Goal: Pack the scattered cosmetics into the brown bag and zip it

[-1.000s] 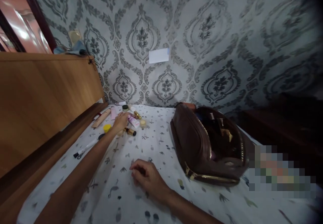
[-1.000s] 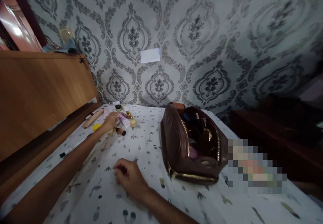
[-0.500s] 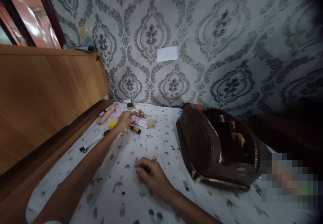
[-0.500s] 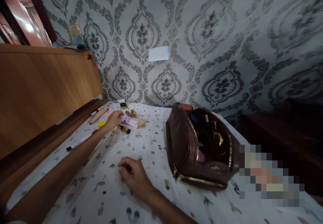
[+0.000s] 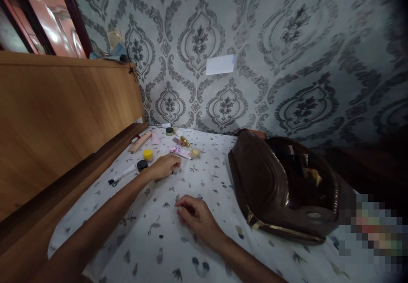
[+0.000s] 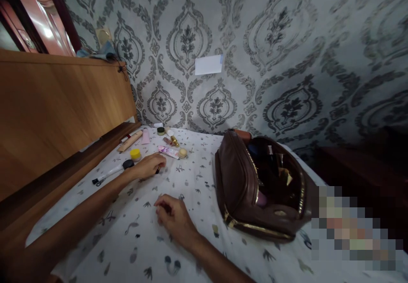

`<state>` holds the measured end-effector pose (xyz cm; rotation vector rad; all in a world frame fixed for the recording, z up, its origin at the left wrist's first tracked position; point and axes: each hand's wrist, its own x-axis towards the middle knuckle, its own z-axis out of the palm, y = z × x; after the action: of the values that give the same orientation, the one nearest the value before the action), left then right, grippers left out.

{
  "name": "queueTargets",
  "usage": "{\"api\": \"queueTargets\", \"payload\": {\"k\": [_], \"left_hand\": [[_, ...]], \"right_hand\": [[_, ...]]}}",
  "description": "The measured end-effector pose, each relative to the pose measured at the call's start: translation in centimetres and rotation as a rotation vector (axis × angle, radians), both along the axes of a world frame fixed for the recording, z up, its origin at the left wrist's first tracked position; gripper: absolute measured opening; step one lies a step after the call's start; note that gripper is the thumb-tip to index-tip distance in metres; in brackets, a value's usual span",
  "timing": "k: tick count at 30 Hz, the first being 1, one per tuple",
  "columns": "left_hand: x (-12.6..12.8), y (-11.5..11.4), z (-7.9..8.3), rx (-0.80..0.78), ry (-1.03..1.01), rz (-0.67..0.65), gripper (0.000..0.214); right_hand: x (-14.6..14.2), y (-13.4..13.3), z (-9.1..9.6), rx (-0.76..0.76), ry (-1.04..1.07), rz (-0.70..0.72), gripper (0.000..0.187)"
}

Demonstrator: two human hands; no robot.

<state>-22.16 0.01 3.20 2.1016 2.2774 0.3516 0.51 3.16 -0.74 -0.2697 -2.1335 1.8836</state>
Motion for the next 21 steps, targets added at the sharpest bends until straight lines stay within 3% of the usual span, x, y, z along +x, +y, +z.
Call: {"api": "queueTargets", "payload": {"k": [8, 15, 21], "left_hand": [[1.6, 1.1, 0.6, 0.082, 0.018, 0.085, 0.032], [4.6, 6.8, 1.3, 0.086, 0.084, 0.176, 0.037], [4.3, 10.2, 0.5, 0.011, 0.084, 0.26, 0.025]], "right_hand": [[-0.1, 0.0, 0.0, 0.004, -0.001, -0.004, 0.014], [-0.2, 0.2, -0.6, 0.034, 0.003, 0.001, 0.019], [-0.3, 0.1, -0.8, 0.025, 0.001, 0.009, 0.02]]}}
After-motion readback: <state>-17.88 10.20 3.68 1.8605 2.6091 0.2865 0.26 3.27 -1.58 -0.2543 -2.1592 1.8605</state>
